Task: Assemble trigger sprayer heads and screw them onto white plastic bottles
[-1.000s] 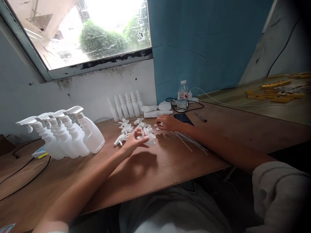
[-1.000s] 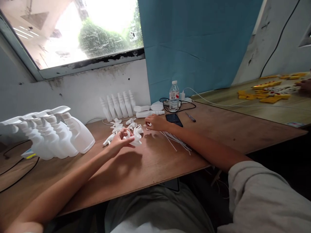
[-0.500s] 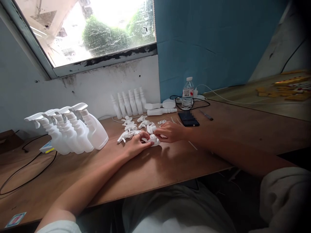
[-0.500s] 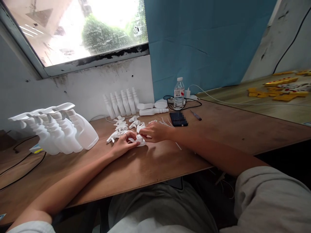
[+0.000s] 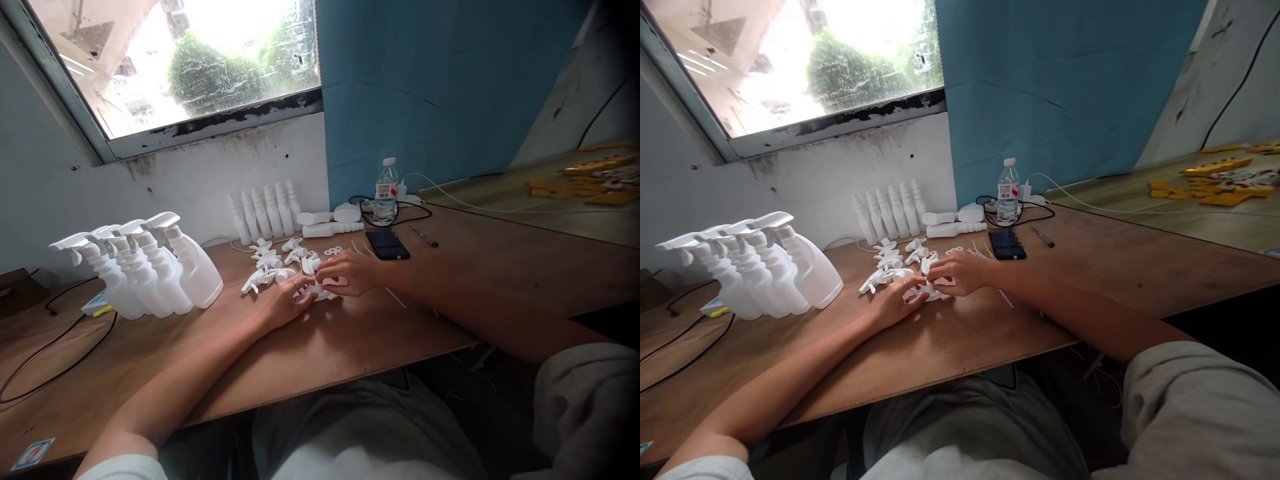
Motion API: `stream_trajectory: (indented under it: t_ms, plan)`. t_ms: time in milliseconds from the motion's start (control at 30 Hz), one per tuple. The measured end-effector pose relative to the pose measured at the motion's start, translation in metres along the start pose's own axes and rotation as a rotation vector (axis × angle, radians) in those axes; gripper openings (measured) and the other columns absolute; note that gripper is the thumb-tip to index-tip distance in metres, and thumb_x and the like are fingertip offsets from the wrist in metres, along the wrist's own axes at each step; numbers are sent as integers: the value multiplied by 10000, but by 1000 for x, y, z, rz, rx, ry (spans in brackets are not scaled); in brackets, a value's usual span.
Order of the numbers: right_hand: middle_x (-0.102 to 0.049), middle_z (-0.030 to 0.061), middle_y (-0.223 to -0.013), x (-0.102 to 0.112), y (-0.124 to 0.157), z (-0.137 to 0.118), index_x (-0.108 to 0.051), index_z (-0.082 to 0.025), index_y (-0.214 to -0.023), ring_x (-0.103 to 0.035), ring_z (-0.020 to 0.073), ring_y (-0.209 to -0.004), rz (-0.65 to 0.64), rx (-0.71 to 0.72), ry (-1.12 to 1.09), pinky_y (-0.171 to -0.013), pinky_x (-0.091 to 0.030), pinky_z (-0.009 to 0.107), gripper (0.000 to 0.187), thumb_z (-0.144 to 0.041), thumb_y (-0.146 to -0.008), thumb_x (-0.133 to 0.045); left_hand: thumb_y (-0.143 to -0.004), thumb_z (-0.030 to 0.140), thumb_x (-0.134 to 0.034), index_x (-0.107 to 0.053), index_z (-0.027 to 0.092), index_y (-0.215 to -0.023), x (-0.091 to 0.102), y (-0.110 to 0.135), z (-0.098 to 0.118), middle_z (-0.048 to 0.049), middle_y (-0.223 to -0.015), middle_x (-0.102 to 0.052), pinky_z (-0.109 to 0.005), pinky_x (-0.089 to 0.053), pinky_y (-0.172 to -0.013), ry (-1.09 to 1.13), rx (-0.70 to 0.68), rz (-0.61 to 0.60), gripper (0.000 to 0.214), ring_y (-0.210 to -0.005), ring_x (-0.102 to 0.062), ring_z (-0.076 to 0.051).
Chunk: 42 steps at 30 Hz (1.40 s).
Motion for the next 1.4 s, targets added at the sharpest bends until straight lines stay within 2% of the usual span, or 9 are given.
stream_trajectory:
  t_ms: [300, 567, 800, 867, 967, 1067, 1133, 1267, 1400]
  plan:
    - [-655, 63, -839, -6, -1, 5, -683, -165, -916, -566, 119, -693, -22, -106, -253, -629, -418, 217, 220, -322, -950, -532, -885, 376, -573, -611, 269, -1130, 0, 3, -2, 8, -1051, -699, -279, -505, -728, -106, 91, -18, 270, -754, -637, -141]
    - [-638, 57, -842, -7, 1, 4, -695, -170, -923, -564, 119, -719, -8, -120, -286, -670, -433, 219, 251, -328, -970, -506, -867, 353, -595, -635, 254, -1092, 3, -1, 6, -12, -1072, -701, -300, -528, -785, -71, 117, -8, 248, -847, -657, -166]
    - [-674, 85, -866, -3, -1, 6, -712, -160, -918, -603, 139, -756, 7, -121, -381, -692, -460, 245, 279, -342, -963, -506, -893, 342, -561, -615, 240, -1119, -2, -1, -3, -33, -1111, -683, -303, -522, -834, 3, 17, 1, 254, -914, -645, -168]
    - [-699, 92, -901, 4, 0, 13, -715, -150, -960, -622, 139, -730, 24, -226, -493, -676, -479, 248, 308, -400, -936, -536, -894, 344, -559, -605, 240, -1114, -3, -1, -3, -34, -1109, -683, -303, -521, -830, -9, 34, 3, 248, -914, -646, -169]
    - [-692, 77, -807, 25, 10, 32, -704, -126, -976, -579, 121, -600, 54, -585, -456, -570, -439, 231, 405, -488, -898, -543, -874, 362, -584, -592, 247, -1091, -4, -1, -1, -23, -1068, -691, -309, -519, -824, -49, 97, 8, 246, -900, -652, -174]
    - [-641, 63, -646, 43, 29, 58, -679, -113, -770, -544, 121, -556, -136, -867, -242, -552, -395, 238, 425, -510, -864, -558, -835, 368, -631, -552, 251, -1163, -4, -1, 1, -19, -1037, -693, -315, -521, -809, -62, 140, 21, 357, -884, -658, -181]
    - [-625, 75, -591, 46, 43, 72, -627, -111, -647, -550, 130, -514, -375, -981, -264, -529, -393, 250, 468, -534, -839, -574, -830, 354, -636, -535, 247, -1209, -4, -1, 1, -21, -1039, -691, -311, -522, -795, -49, 123, 32, 407, -862, -657, -175]
    - [-650, 100, -625, 35, 60, 83, -613, -114, -634, -587, 148, -502, -792, -1195, -441, -451, -358, 233, 488, -589, -718, -682, -848, 291, -608, -596, 237, -1140, -4, -3, 1, -28, -1103, -688, -292, -520, -819, 16, 41, 35, 298, -894, -655, -159]
    - [-622, 77, -577, 26, 56, 78, -599, -116, -595, -550, 125, -468, -840, -1241, -435, -427, -339, 223, 484, -575, -658, -735, -820, 244, -629, -612, 219, -1104, -3, -3, 3, -37, -1122, -685, -304, -514, -872, 37, 18, 46, 286, -968, -650, -173]
Point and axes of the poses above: each hand's wrist, its own y-axis away from the middle knuckle, its own x-axis out of the back of the hand, z = x × y, the point moved 1 cm from there along -y, towards the middle knuckle
